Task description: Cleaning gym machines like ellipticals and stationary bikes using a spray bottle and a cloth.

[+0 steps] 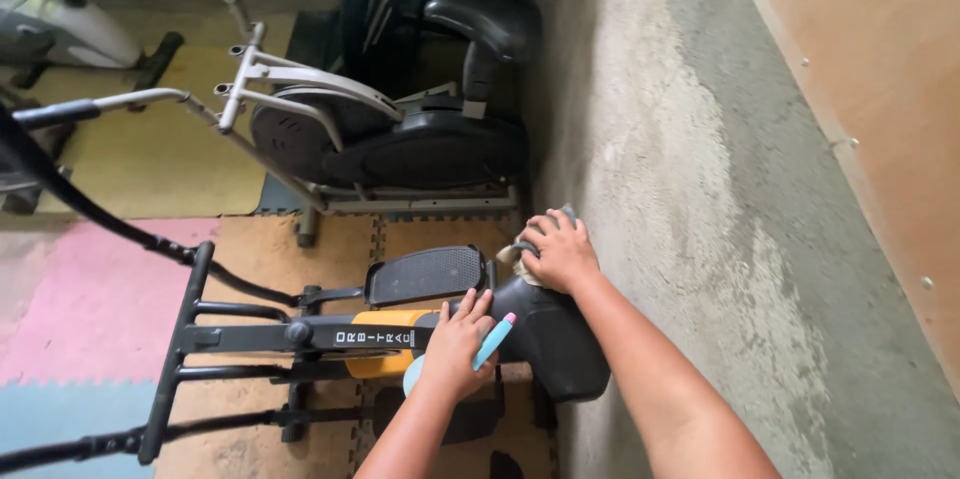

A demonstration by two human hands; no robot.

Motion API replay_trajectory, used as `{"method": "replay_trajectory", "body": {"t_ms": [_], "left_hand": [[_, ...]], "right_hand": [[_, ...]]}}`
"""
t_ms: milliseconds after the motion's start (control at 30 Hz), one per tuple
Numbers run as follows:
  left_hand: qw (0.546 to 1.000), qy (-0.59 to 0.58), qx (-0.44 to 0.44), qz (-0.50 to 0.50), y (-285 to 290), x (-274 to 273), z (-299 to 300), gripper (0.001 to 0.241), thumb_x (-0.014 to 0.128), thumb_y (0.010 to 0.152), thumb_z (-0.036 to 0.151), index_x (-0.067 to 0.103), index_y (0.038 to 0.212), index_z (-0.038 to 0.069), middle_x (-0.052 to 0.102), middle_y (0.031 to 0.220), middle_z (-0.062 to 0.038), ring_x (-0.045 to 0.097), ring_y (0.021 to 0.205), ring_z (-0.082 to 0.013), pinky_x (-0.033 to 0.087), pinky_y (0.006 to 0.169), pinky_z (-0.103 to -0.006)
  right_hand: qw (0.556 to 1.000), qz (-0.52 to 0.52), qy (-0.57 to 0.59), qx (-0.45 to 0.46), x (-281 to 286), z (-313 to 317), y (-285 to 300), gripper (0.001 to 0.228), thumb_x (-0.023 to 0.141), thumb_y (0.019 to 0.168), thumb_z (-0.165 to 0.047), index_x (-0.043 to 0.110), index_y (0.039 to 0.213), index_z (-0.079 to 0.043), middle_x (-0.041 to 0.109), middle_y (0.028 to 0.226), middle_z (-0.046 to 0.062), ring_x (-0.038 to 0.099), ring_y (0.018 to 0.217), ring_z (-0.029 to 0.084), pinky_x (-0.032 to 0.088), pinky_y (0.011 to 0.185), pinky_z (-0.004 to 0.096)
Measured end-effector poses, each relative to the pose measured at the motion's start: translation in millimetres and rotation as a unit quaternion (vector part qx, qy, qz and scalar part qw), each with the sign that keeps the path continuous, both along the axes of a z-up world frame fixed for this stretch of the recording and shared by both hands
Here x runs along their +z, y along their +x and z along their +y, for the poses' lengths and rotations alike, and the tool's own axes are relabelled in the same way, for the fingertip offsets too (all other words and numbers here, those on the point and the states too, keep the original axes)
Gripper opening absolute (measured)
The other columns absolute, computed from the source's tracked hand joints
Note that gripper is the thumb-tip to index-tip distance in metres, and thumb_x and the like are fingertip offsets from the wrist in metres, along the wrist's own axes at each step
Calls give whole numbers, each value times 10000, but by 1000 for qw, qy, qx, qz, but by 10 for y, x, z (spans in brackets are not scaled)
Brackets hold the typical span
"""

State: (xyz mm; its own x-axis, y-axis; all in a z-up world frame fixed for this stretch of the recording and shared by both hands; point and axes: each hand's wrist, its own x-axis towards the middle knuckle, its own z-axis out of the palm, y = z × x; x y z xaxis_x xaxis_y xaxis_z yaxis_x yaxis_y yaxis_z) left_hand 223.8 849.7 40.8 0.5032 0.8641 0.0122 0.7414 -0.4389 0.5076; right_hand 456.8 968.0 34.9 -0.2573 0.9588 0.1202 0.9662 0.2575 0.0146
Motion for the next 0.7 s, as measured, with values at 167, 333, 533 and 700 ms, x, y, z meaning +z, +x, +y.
{"method": "replay_trajectory", "body": {"t_ms": [167, 333, 533, 700], "left_hand": [[999, 25, 28, -10, 35, -34, -88, 404, 780, 638, 121, 613, 1004, 85, 416, 1573, -127, 310, 1494, -343, 284, 1134, -649], [997, 60, 35, -34, 1, -261, -132, 373, 764, 682, 140, 603, 1015, 92, 437, 1574, -123, 321, 1503, -342, 297, 1099, -689], [996, 52, 19, -75, -70, -221, -123, 394, 749, 694, 175, 633, 1067, 121, 413, 1591, -117, 297, 1522, -329, 280, 1146, -684], [998, -24, -62, 15, -203, 13, -142, 563, 797, 671, 185, 697, 1224, 230, 292, 1628, -179, 152, 1527, -362, 177, 1176, -681]], "right_hand": [[983, -97, -121, 94, 182, 102, -325, 390, 589, 851, -500, 770, 1054, -220, 723, 1129, -37, 604, 1170, 189, 424, 1013, 459], [980, -68, -160, 101, -16, -123, -590, 400, 527, 946, -480, 799, 972, -188, 770, 1042, 24, 663, 1084, 206, 379, 1146, 440], [985, 159, 27, 55, -246, -685, -604, 366, 512, 958, -343, 723, 1195, -160, 690, 1277, 47, 548, 1303, 242, 226, 1236, 531], [986, 157, 48, 8, -221, -1301, -472, 497, 478, 964, -310, 558, 1449, -235, 423, 1609, 24, 262, 1545, 268, 103, 1248, 584]]}}
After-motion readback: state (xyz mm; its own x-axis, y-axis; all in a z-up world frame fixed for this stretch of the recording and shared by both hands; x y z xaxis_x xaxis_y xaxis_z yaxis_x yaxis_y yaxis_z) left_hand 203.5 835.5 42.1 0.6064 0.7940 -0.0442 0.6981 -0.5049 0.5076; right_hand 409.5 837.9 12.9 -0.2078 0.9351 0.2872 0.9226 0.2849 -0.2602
